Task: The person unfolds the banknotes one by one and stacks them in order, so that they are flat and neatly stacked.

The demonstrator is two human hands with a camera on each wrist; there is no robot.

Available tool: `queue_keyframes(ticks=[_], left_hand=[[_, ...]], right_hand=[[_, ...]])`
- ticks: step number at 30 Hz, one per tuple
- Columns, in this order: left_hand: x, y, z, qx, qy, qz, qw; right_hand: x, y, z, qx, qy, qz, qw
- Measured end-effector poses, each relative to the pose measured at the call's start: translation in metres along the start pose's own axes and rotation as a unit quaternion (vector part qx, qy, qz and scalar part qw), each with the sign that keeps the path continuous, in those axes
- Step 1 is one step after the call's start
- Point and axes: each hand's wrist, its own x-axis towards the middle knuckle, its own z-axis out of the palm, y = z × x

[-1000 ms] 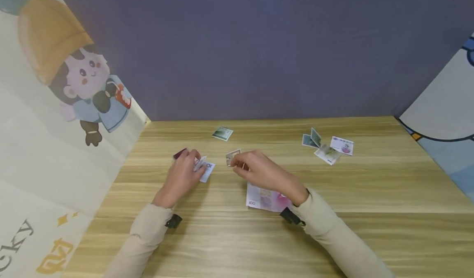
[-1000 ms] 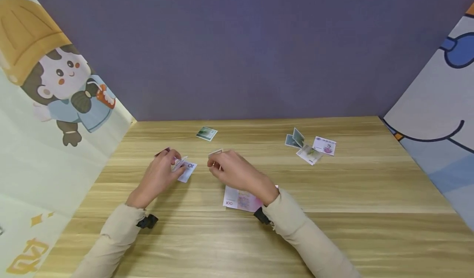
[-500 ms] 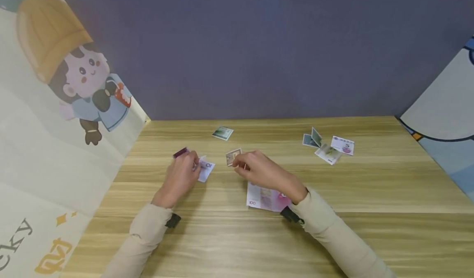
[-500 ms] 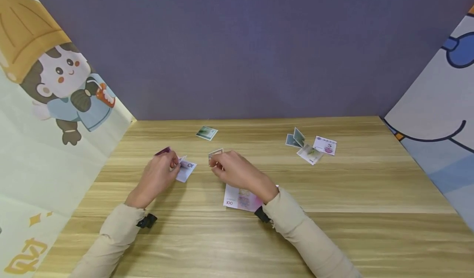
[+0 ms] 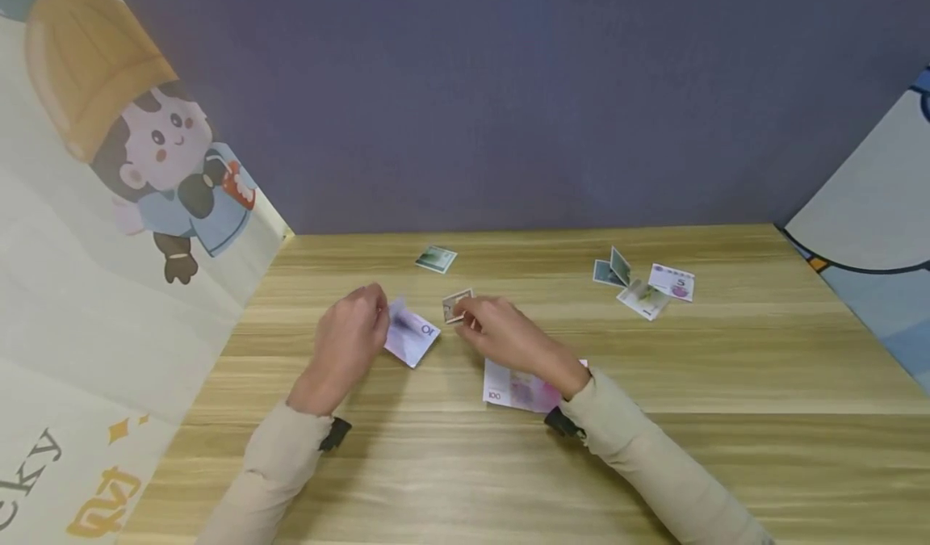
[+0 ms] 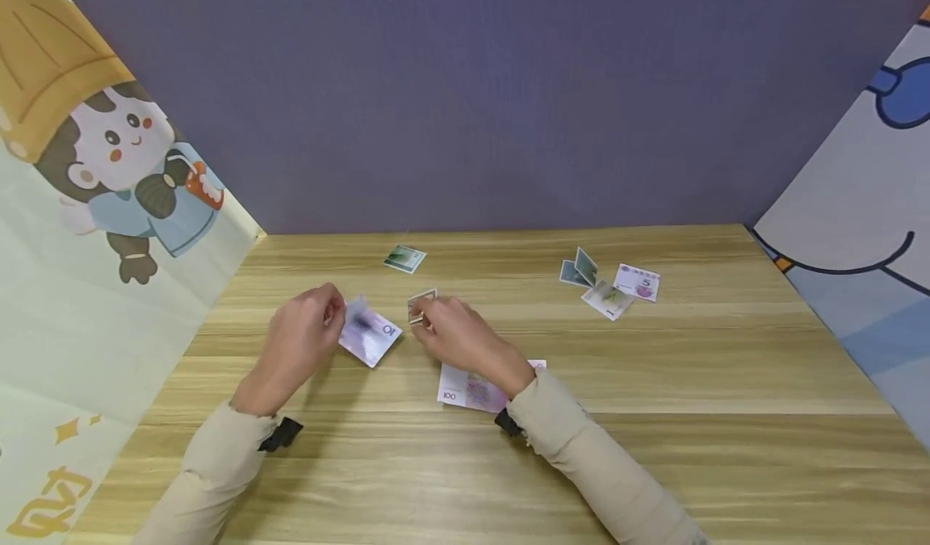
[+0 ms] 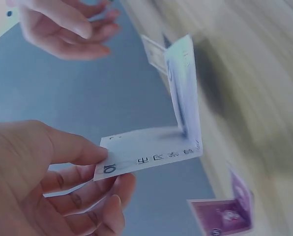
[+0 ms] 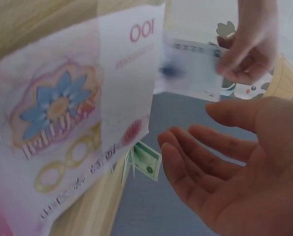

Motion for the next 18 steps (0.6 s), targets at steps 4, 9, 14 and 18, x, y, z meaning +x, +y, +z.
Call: queue_keyframes(ticks=[4, 9, 14, 18], left_hand=[[0.001, 0.01, -0.011, -0.023, 0.009, 0.013, 0.9996], [0.005, 0.025, -0.021, -0.089, 0.026, 0.031, 0.9952], [0.005, 0.038, -0.028, -0.161, 0.026, 0.014, 0.9865], [0.003, 0.046, -0.031, -0.206, 0.009, -0.008, 0.9784]], right_hand=[[0.001, -0.001, 0.003, 0.046, 0.018, 0.009, 0.999], [-0.002, -0.005, 0.003, 0.148, 0.049, 0.072, 0.985], [-0.008, -0.007, 0.001, 0.232, 0.073, 0.126, 0.962], [-0.018, -0.007, -0.007, 0.281, 0.075, 0.137, 0.947]])
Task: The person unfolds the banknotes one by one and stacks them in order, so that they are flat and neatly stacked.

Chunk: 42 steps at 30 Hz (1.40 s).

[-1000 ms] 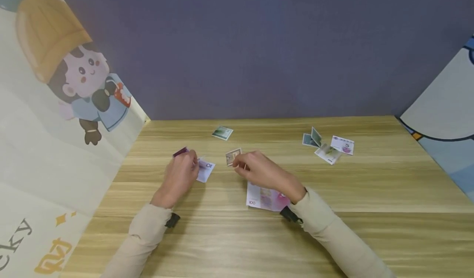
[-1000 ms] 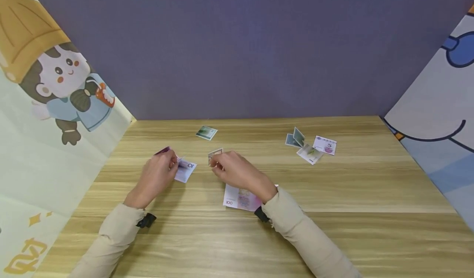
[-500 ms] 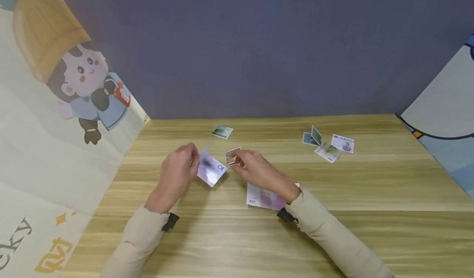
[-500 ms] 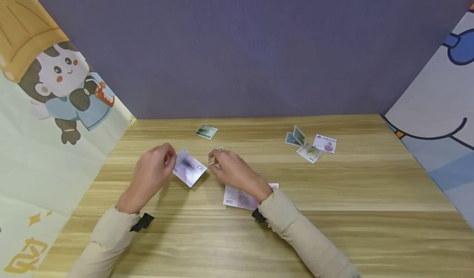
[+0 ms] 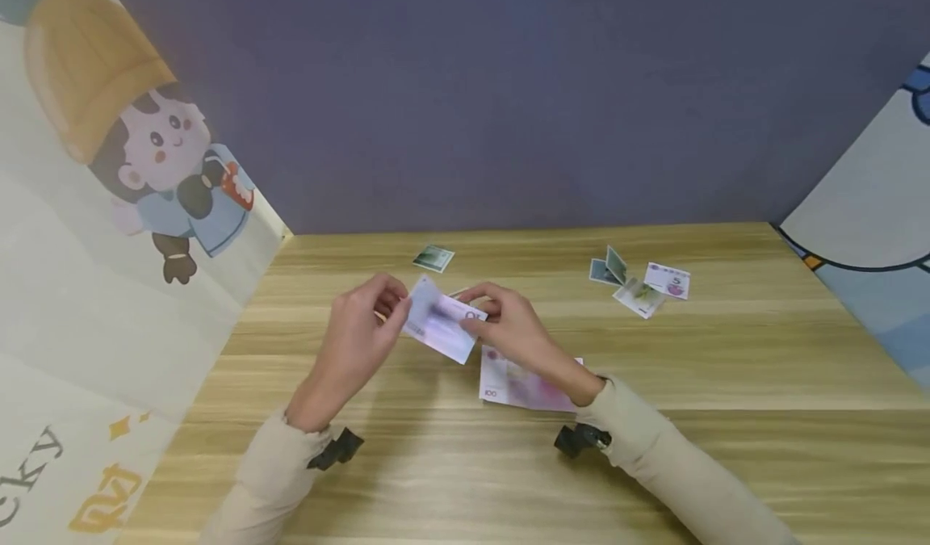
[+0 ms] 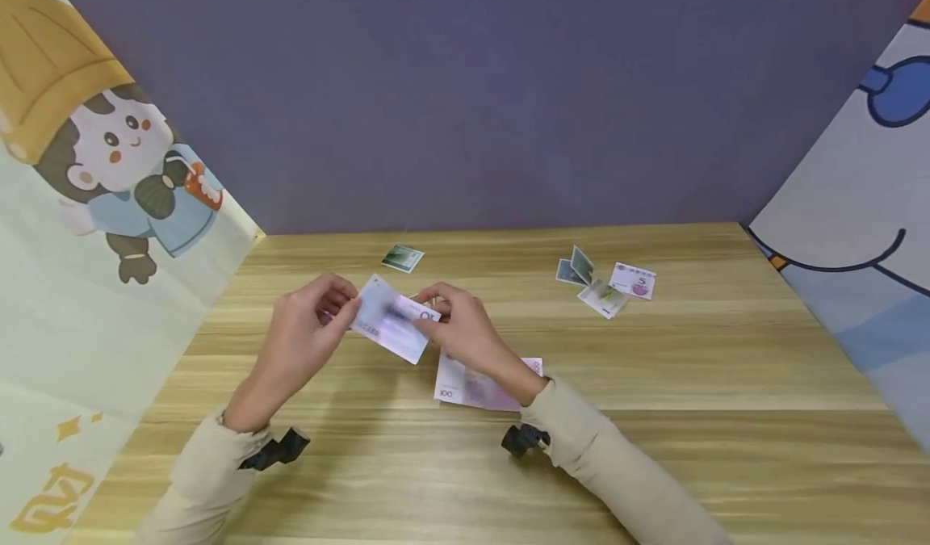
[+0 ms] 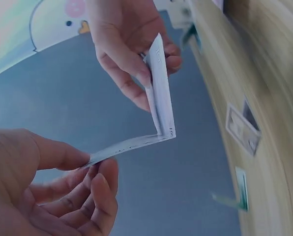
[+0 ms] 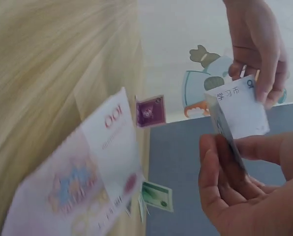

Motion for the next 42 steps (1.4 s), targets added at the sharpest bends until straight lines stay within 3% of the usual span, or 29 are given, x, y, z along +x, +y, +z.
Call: queue_keyframes(ticks=[7, 14, 25, 30, 38, 42], left_hand=[[0.0, 0.009, 0.008, -0.032, -0.052, -0.031, 0.9976], [0.001, 0.018, 0.024, -0.062, -0.109, -0.03, 0.9917], [0.005, 0.024, 0.046, -0.13, -0.162, -0.042, 0.9772], [0.007, 0.02, 0.058, -0.162, -0.195, -0.053, 0.9659], [0.005, 0.014, 0.085, -0.142, -0.25, -0.026, 0.9574], [0.001, 0.011, 0.096, -0.127, -0.281, -0.046, 0.9501]], right_hand=[[-0.016, -0.004, -0.024, 0.027, -0.019, -0.005, 0.999], [-0.036, -0.002, -0.051, 0.012, -0.025, -0.011, 1.0], [-0.059, 0.009, -0.092, -0.052, -0.004, -0.017, 0.998], [-0.059, 0.013, -0.104, -0.083, -0.022, -0.013, 0.996], [-0.059, 0.03, -0.115, -0.153, -0.066, -0.026, 0.986], [-0.059, 0.045, -0.115, -0.178, -0.09, -0.03, 0.979]])
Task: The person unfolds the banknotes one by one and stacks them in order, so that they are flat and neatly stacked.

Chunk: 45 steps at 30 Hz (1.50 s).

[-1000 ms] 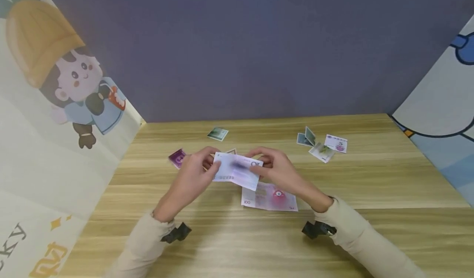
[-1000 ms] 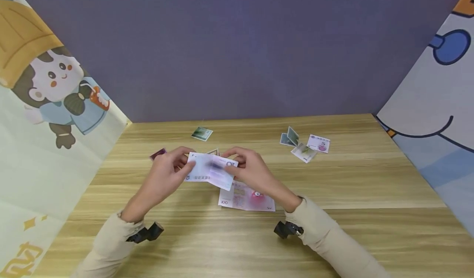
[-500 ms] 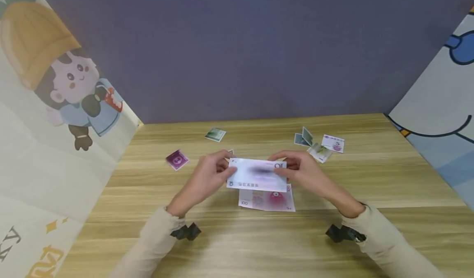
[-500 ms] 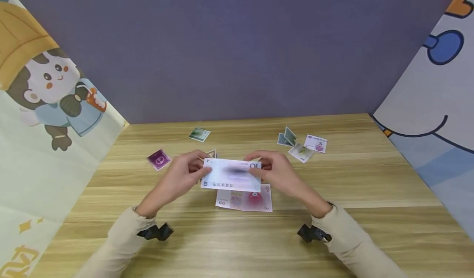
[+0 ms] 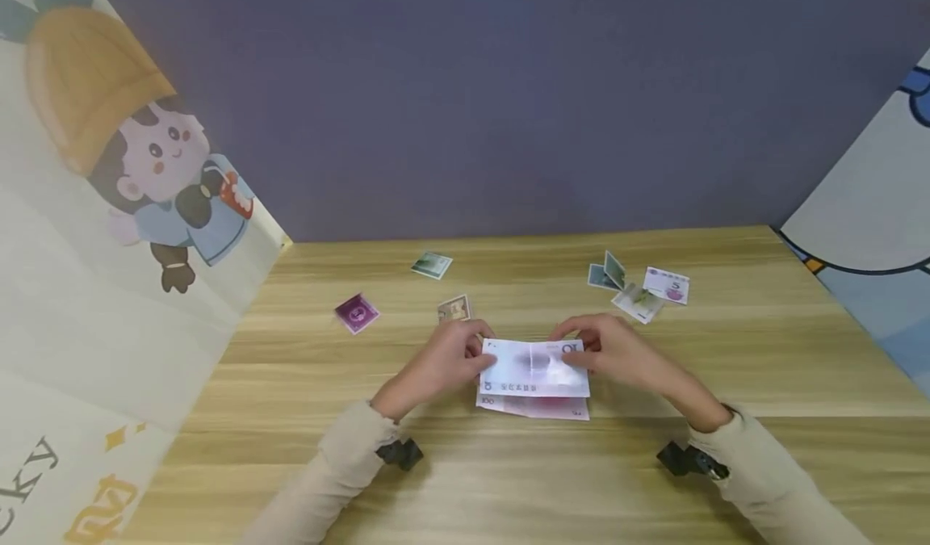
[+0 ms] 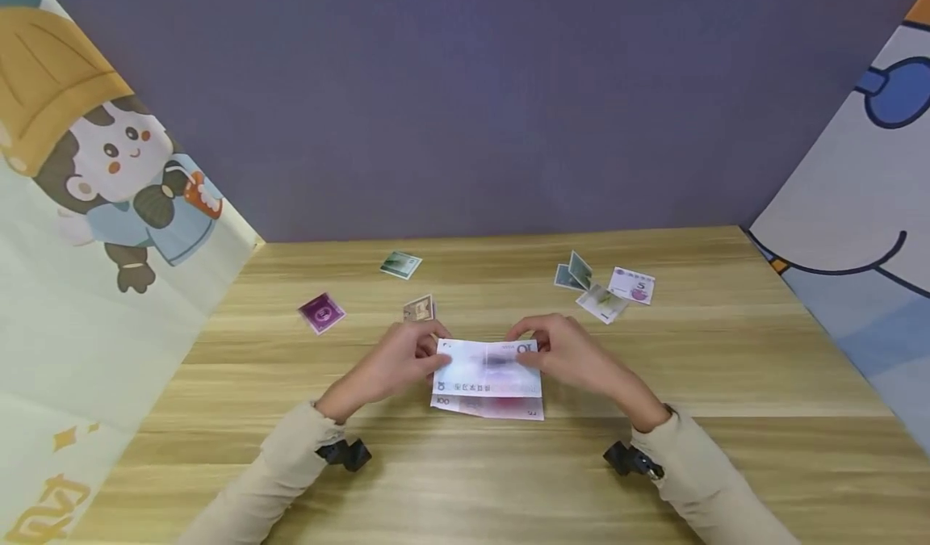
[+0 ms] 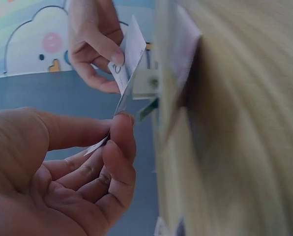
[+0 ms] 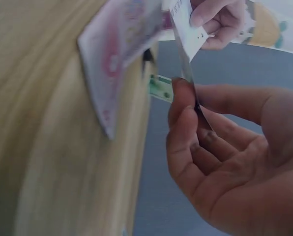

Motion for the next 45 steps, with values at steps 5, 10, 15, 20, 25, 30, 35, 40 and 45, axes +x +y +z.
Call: queue_keyframes(ticks=[5, 10, 15, 20, 25, 30, 35, 40, 45], left_hand=[[0.001, -0.008, 0.009, 0.014, -0.025, -0.024, 0.9993], [0.002, -0.017, 0.012, 0.035, -0.038, -0.017, 0.9985], [0.002, -0.024, 0.013, 0.058, -0.055, -0.011, 0.9967], [0.002, -0.024, 0.012, 0.074, -0.063, -0.006, 0.9953], [0.002, -0.024, 0.012, 0.088, -0.064, -0.006, 0.9941], [0.001, -0.026, 0.013, 0.088, -0.062, -0.008, 0.9941], [0.0, -0.028, 0.014, 0.087, -0.064, -0.015, 0.994], [0.001, -0.029, 0.016, 0.086, -0.061, -0.011, 0.9944], [0.002, -0.029, 0.019, 0.098, -0.058, -0.013, 0.9934]], right_hand=[[0.002, 0.012, 0.009, -0.022, -0.025, -0.006, 0.999], [0.002, 0.015, 0.019, -0.06, -0.023, -0.012, 0.998], [0.003, 0.015, 0.025, -0.084, -0.024, -0.022, 0.996], [0.002, 0.015, 0.026, -0.093, -0.025, -0.021, 0.995], [0.001, 0.013, 0.027, -0.124, -0.02, -0.015, 0.992], [0.001, 0.01, 0.032, -0.15, -0.004, -0.017, 0.989], [0.002, 0.007, 0.037, -0.159, 0.004, -0.011, 0.987], [0.001, 0.005, 0.039, -0.176, 0.012, -0.002, 0.984], [-0.001, 0.004, 0.04, -0.216, 0.021, 0.0, 0.976]])
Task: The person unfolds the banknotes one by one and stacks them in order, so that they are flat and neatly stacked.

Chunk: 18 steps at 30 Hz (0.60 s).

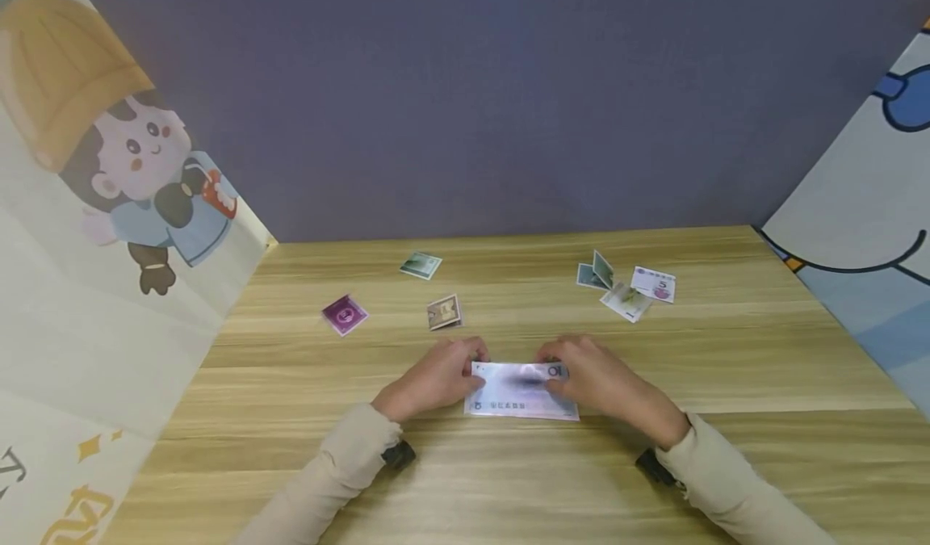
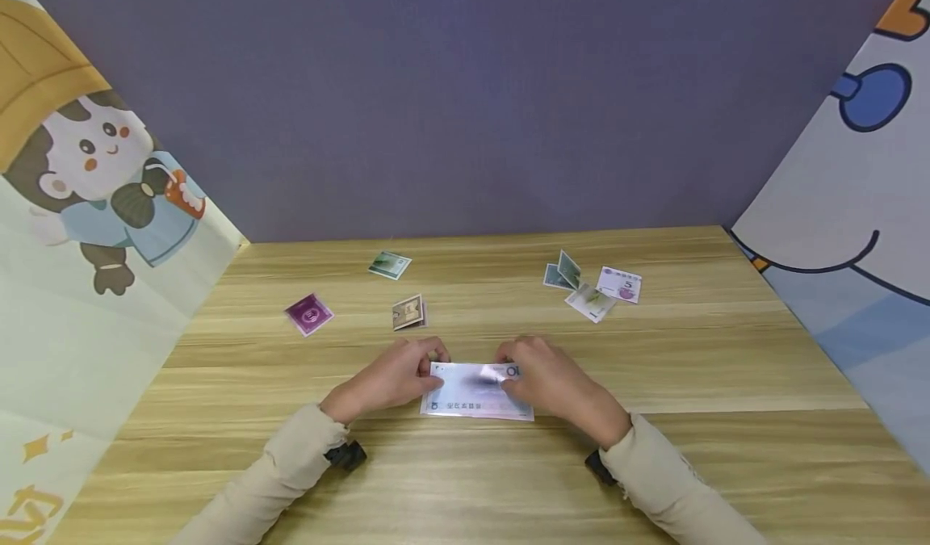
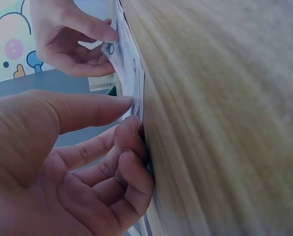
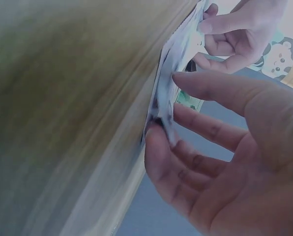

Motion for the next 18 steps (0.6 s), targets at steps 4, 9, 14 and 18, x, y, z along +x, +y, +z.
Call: queue_keyframes(ticks=[4, 9, 14, 18], left_hand=[[-0.0007, 0.0001, 0.0004, 0.007, 0.002, 0.0, 1.0], [-0.0018, 0.0, 0.0004, 0.007, 0.001, 0.0, 1.0], [-0.0019, -0.0007, 0.0015, 0.01, 0.005, 0.005, 0.9999], [-0.0019, -0.0004, 0.0019, 0.01, 0.01, 0.009, 0.9999]], right_hand=[[-0.0014, -0.0009, 0.0005, -0.023, 0.006, 0.002, 1.0], [-0.0018, -0.0018, 0.0008, -0.038, 0.011, -0.004, 0.999], [-0.0022, -0.002, -0.001, -0.037, 0.004, -0.007, 0.999], [-0.0025, -0.0019, -0.0041, -0.026, 0.001, -0.012, 1.0]])
